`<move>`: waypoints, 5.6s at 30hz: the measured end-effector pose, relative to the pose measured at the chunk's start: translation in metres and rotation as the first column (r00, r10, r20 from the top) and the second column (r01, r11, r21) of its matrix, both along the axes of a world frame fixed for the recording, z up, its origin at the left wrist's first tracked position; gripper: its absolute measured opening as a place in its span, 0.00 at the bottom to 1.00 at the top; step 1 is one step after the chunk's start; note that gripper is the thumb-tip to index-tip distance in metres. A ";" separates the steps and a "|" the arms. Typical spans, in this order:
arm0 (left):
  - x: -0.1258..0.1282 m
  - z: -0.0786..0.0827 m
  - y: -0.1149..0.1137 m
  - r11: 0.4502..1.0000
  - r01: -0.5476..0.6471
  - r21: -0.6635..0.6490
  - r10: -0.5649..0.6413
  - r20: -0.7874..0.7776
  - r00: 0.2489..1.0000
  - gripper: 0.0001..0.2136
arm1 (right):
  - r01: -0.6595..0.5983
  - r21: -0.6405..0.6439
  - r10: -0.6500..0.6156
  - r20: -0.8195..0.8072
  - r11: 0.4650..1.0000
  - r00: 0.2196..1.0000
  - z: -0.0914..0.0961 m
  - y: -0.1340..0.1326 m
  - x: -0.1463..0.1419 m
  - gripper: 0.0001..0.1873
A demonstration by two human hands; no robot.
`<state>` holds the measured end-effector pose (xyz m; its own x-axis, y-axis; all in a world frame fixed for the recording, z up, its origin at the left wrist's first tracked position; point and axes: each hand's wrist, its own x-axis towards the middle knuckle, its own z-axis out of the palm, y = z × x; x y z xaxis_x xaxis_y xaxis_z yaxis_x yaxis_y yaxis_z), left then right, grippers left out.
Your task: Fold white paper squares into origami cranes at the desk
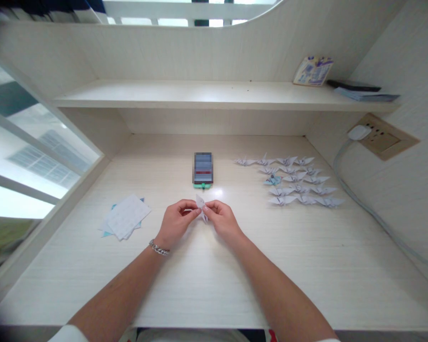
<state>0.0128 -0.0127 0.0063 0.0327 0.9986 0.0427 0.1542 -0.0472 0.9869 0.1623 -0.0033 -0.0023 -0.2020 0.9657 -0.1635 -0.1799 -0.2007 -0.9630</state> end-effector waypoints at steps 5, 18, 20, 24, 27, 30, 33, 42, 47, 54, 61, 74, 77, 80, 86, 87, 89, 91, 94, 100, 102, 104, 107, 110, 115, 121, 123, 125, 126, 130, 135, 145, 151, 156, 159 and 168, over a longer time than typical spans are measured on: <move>0.000 0.000 0.002 0.993 0.078 -0.086 -0.065 0.143 0.988 0.09 | -0.010 0.012 0.010 0.043 1.000 0.999 0.003 0.002 0.006 0.13; -0.002 0.008 0.000 0.982 0.138 -0.126 -0.115 0.177 0.977 0.04 | -0.031 0.049 0.028 0.062 0.998 0.998 0.010 -0.001 0.011 0.06; -0.002 0.009 0.000 0.984 0.133 -0.116 -0.111 0.179 0.978 0.04 | -0.021 0.081 0.015 0.068 0.997 0.998 0.010 -0.002 0.011 0.05; -0.002 0.011 -0.001 0.983 0.153 -0.098 -0.132 0.196 0.972 0.03 | -0.028 0.127 0.019 0.068 0.992 0.997 0.012 -0.003 0.012 0.05; -0.003 0.012 -0.002 0.989 0.144 -0.041 -0.136 0.153 0.979 0.03 | -0.068 0.141 0.059 0.071 0.988 0.996 0.013 -0.004 0.012 0.06; -0.003 0.012 -0.002 0.990 0.140 0.019 -0.141 0.097 0.985 0.03 | -0.058 0.175 0.038 0.114 0.983 0.993 0.012 -0.004 0.012 0.09; -0.003 0.010 -0.002 0.991 0.130 0.019 -0.132 0.106 0.986 0.04 | -0.015 0.263 -0.036 0.187 0.965 0.982 0.012 -0.006 0.012 0.09; -0.002 0.004 -0.004 0.995 0.096 0.037 -0.099 0.088 0.991 0.10 | -0.010 0.370 -0.109 0.298 0.929 0.948 0.012 -0.008 0.011 0.10; -0.002 0.005 -0.004 0.996 0.063 0.061 -0.064 0.007 0.998 0.09 | -0.048 0.238 -0.008 0.229 0.970 0.973 0.009 -0.006 0.011 0.13; -0.001 0.009 -0.005 0.995 0.062 0.074 -0.056 -0.086 0.995 0.09 | -0.037 0.138 0.010 0.188 0.990 0.982 0.004 -0.004 0.009 0.14; -0.001 0.005 -0.004 0.997 0.039 0.068 -0.031 -0.110 0.993 0.08 | -0.019 0.066 0.007 0.175 0.998 0.985 0.004 -0.003 0.005 0.12; 0.002 -0.001 0.000 0.995 0.083 -0.050 -0.074 0.163 0.984 0.14 | 0.097 0.105 -0.119 0.224 0.990 0.967 0.004 -0.006 -0.001 0.13; 0.000 -0.001 0.002 0.993 0.071 -0.095 -0.053 0.186 0.981 0.13 | 0.080 0.089 -0.095 0.188 0.993 0.978 0.003 -0.006 0.000 0.14; -0.001 -0.001 0.002 0.990 0.073 -0.118 -0.051 0.184 0.982 0.13 | 0.026 0.062 -0.036 0.162 0.998 0.986 0.003 -0.006 0.001 0.13; 0.000 0.001 -0.001 0.991 0.094 -0.091 -0.081 0.133 0.988 0.12 | -0.024 0.095 0.004 0.205 0.995 0.979 0.001 -0.004 0.004 0.13; 0.001 0.001 -0.002 0.991 0.109 -0.077 -0.098 0.134 0.986 0.12 | -0.001 0.120 -0.026 0.224 0.993 0.974 0.000 -0.004 0.003 0.12; 0.002 0.001 -0.002 0.989 0.139 -0.058 -0.130 0.143 0.981 0.12 | 0.034 0.170 -0.078 0.260 0.985 0.962 -0.002 -0.004 0.003 0.12; 0.002 0.001 -0.002 0.988 0.145 -0.056 -0.136 0.134 0.982 0.12 | 0.034 0.205 -0.093 0.287 0.978 0.953 -0.002 -0.004 0.004 0.11; 0.001 0.001 -0.002 0.990 0.131 -0.055 -0.126 0.097 0.987 0.13 | -0.023 0.233 -0.059 0.335 0.972 0.940 0.001 -0.005 0.004 0.10; 0.004 0.003 -0.005 0.988 0.156 -0.015 -0.155 0.073 0.985 0.14 | 0.001 0.278 -0.116 0.398 0.960 0.910 0.008 -0.007 0.004 0.10; 0.005 0.003 -0.005 0.986 0.165 -0.020 -0.163 0.087 0.983 0.14 | 0.057 0.284 -0.163 0.367 0.957 0.916 0.008 -0.006 0.005 0.11; 0.004 0.002 -0.004 0.986 0.161 -0.034 -0.157 0.106 0.982 0.14 | 0.075 0.273 -0.167 0.330 0.959 0.929 0.006 -0.005 0.005 0.12; 0.001 0.001 -0.001 0.993 0.106 -0.044 -0.100 0.116 0.988 0.13 | 0.030 0.220 -0.090 0.269 0.975 0.959 0.001 -0.002 0.005 0.13; -0.001 0.001 0.001 0.999 0.036 -0.023 -0.033 0.098 0.995 0.13 | 0.003 0.194 -0.052 0.248 0.981 0.967 0.000 -0.002 0.005 0.14; 0.000 0.004 0.001 0.999 0.042 -0.019 -0.039 0.129 0.991 0.13 | 0.059 0.221 -0.112 0.236 0.973 0.965 0.004 -0.005 0.004 0.13; -0.002 0.005 0.001 0.999 0.030 0.013 -0.031 0.053 0.998 0.12 | -0.023 0.085 0.012 0.127 0.996 0.992 0.005 -0.004 0.003 0.15; -0.003 0.006 0.001 0.999 0.033 0.015 -0.033 0.060 0.998 0.13 | -0.030 0.020 0.029 0.062 0.999 0.998 0.004 -0.003 0.003 0.16; -0.002 0.005 0.001 1.000 0.030 0.007 -0.031 0.131 0.991 0.16 | -0.034 -0.014 0.034 -0.008 0.999 0.999 0.004 -0.002 0.004 0.16; -0.002 0.004 0.002 1.000 0.023 -0.001 -0.023 0.177 0.984 0.18 | -0.038 -0.019 0.037 -0.035 0.999 0.999 0.003 -0.002 0.004 0.16; 0.000 -0.001 0.004 0.997 -0.065 -0.041 0.073 0.278 0.958 0.20 | -0.040 0.026 0.041 -0.032 0.999 0.999 0.002 -0.003 0.004 0.14; -0.001 0.000 0.003 0.999 -0.007 -0.037 0.013 0.165 0.986 0.10 | 0.026 0.123 -0.027 0.005 0.992 1.000 0.003 -0.003 0.004 0.11; 0.001 0.003 0.000 0.995 0.082 -0.049 -0.066 0.264 0.962 0.11 | 0.065 0.213 -0.083 0.073 0.975 0.994 0.004 -0.001 0.006 0.09; -0.001 0.002 0.001 0.998 0.027 -0.051 -0.018 0.160 0.987 0.10 | 0.065 0.162 -0.077 0.066 0.985 0.995 0.004 -0.003 0.003 0.11; 0.000 0.000 0.001 1.000 0.008 -0.027 -0.005 0.091 0.996 0.10 | 0.089 0.139 -0.092 0.018 0.986 0.996 0.004 -0.004 0.000 0.11; 0.001 -0.001 0.000 0.999 0.036 -0.023 -0.033 0.106 0.994 0.09 | 0.102 0.162 -0.111 0.047 0.981 0.993 0.003 -0.005 -0.001 0.12; 0.004 0.003 -0.002 1.000 0.003 -0.017 0.000 0.133 0.991 0.09 | 0.103 0.205 -0.126 0.099 0.973 0.987 0.004 -0.003 0.001 0.13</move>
<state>0.0173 -0.0148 0.0089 0.0295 0.9991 0.0295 0.0215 -0.0301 0.9993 0.1638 -0.0067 0.0016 -0.0797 0.9966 0.0185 -0.0809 0.0121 -0.9967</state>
